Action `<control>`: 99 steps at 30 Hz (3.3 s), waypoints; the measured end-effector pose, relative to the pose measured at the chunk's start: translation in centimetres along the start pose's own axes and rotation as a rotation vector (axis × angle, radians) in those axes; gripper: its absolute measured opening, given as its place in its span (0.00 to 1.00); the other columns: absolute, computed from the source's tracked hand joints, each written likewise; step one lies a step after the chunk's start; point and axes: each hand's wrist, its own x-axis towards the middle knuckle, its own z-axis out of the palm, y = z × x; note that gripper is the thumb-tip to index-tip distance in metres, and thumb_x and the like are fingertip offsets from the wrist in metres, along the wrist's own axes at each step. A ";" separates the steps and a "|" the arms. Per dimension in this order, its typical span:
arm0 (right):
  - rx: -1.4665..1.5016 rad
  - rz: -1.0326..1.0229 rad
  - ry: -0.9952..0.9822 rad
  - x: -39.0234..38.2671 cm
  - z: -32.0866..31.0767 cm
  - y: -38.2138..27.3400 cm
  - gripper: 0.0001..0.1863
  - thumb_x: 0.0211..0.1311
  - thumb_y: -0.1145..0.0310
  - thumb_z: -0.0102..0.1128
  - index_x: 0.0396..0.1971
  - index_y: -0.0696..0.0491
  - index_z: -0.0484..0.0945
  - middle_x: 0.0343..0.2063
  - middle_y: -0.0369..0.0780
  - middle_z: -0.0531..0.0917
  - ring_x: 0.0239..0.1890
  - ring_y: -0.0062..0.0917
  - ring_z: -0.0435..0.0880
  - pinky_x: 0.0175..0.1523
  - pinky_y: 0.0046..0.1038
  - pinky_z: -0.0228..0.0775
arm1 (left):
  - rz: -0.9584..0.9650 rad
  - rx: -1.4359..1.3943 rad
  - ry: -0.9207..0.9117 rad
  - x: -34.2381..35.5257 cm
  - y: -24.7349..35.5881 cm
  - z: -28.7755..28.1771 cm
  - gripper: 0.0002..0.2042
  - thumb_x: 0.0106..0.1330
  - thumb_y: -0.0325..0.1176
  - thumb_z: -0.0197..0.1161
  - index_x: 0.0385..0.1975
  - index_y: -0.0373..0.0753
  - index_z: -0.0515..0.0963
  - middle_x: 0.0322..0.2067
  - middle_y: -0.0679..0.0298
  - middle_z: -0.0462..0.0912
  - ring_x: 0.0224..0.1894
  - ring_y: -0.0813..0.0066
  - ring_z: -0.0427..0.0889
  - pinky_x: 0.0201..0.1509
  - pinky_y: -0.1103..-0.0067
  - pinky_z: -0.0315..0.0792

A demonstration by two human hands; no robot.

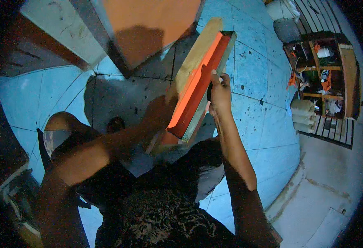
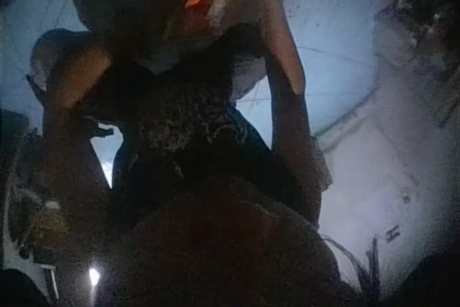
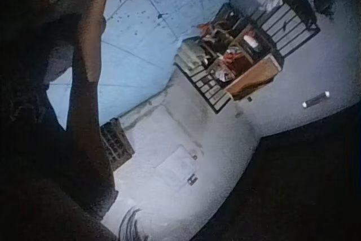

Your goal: The person handles screen printing frames and a squeegee, then wipes the edge of a frame with a cloth.

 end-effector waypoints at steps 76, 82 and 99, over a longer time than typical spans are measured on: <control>0.302 0.016 0.191 0.1 -9.8 7.0 0.12 0.61 0.62 0.54 0.37 0.52 0.66 0.16 0.31 0.71 0.12 0.10 0.59 0.16 0.19 0.47 | 0.696 0.593 0.063 0.6 3.3 4.0 0.28 0.66 0.52 0.43 0.30 0.26 0.74 0.24 0.39 0.76 0.31 0.41 0.77 0.34 0.60 0.71; 0.356 -0.051 0.144 -0.7 -9.6 2.8 0.11 0.61 0.64 0.54 0.39 0.52 0.66 0.28 0.38 0.75 0.29 0.22 0.73 0.30 0.26 0.65 | 0.653 0.648 0.075 1.0 2.9 4.7 0.28 0.65 0.53 0.43 0.31 0.26 0.73 0.27 0.38 0.77 0.33 0.42 0.78 0.35 0.60 0.71; 0.485 -0.056 0.297 0.3 -17.6 6.7 0.12 0.62 0.60 0.52 0.39 0.51 0.69 0.24 0.30 0.74 0.18 0.12 0.67 0.19 0.16 0.56 | 0.230 0.230 0.063 5.3 1.2 1.7 0.27 0.69 0.49 0.36 0.31 0.29 0.74 0.26 0.45 0.75 0.29 0.56 0.74 0.36 0.66 0.67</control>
